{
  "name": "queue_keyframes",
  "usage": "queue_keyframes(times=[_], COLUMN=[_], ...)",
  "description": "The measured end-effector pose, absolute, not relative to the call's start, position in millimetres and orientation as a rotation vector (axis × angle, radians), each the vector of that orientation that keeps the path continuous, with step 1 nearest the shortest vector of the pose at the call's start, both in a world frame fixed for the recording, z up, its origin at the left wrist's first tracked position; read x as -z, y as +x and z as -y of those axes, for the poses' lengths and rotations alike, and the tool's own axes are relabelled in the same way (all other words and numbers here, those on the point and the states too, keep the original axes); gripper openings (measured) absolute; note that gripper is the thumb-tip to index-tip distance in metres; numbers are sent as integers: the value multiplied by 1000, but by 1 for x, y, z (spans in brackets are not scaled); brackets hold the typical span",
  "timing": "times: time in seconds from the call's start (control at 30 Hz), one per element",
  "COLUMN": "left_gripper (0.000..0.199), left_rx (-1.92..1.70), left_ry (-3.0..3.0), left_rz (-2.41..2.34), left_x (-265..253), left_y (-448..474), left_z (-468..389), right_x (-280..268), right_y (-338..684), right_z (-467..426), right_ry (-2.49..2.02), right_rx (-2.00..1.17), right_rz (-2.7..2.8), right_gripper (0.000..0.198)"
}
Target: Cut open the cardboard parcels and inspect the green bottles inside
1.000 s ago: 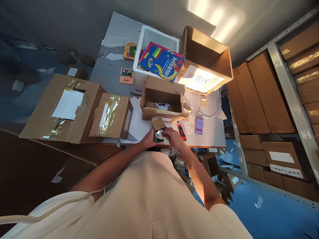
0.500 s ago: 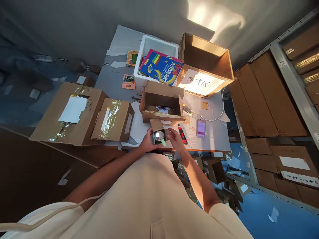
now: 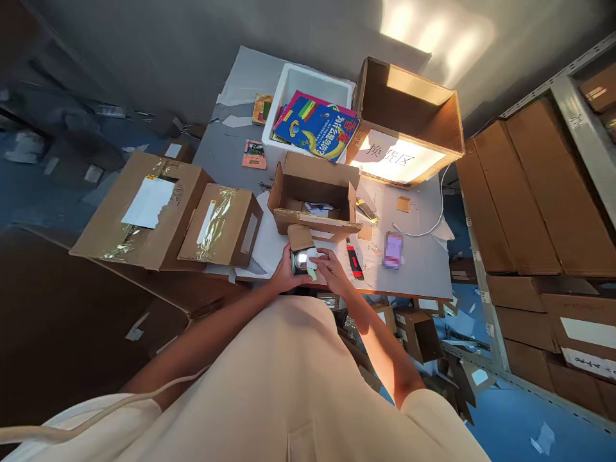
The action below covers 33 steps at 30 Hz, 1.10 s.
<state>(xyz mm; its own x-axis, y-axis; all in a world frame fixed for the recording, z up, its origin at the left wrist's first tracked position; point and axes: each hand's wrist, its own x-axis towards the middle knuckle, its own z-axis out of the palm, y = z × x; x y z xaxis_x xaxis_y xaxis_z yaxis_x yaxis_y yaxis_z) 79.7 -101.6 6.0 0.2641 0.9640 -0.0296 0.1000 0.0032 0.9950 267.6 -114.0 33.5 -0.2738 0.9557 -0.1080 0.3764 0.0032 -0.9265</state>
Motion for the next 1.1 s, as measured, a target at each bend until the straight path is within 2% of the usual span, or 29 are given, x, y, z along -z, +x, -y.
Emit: queue_keyframes(times=[0.17,0.37,0.4,0.43,0.53,0.57,0.6,0.7,0.87,1.0,1.1], left_gripper=[116,132,128,115,45,27,19,21,24,29,26], left_rx=[-908,-963,-988,-996,-864,-790,-724,-619,-565,-484,-390], left_ry=[1493,1727,1809,1913,2255,2332,2382,2419,2328,2317,2415], left_rz=[-1147,-1373,-1414,-1412,-1141,-1030,-947,-879,-898,-978,-952], left_x=[-15,-12,-12,-13,-19,-22,-24,-29,-33,-39,-44], left_y=[86,81,77,73,63,62,61,63,66,67,71], left_z=[101,114,117,119,116,112,107,94,87,83,77], right_x=[-38,-52,-54,-55,-56,-56,-56,-56,-54,-50,-46], right_y=[278,271,270,269,272,273,274,274,270,280,288], right_z=[107,92,89,87,85,85,85,83,76,77,81], right_ry=[-1304,-1397,-1413,-1431,-1460,-1445,-1419,-1387,-1537,-1501,-1424], right_rx=[-1351,-1016,-985,-971,-968,-957,-942,-913,-970,-1199,-1289], right_rz=[1782,2107,2146,2167,2210,2247,2294,2355,2120,1774,1731], right_gripper=[33,52,52,49,41,42,43,44,39,38,35])
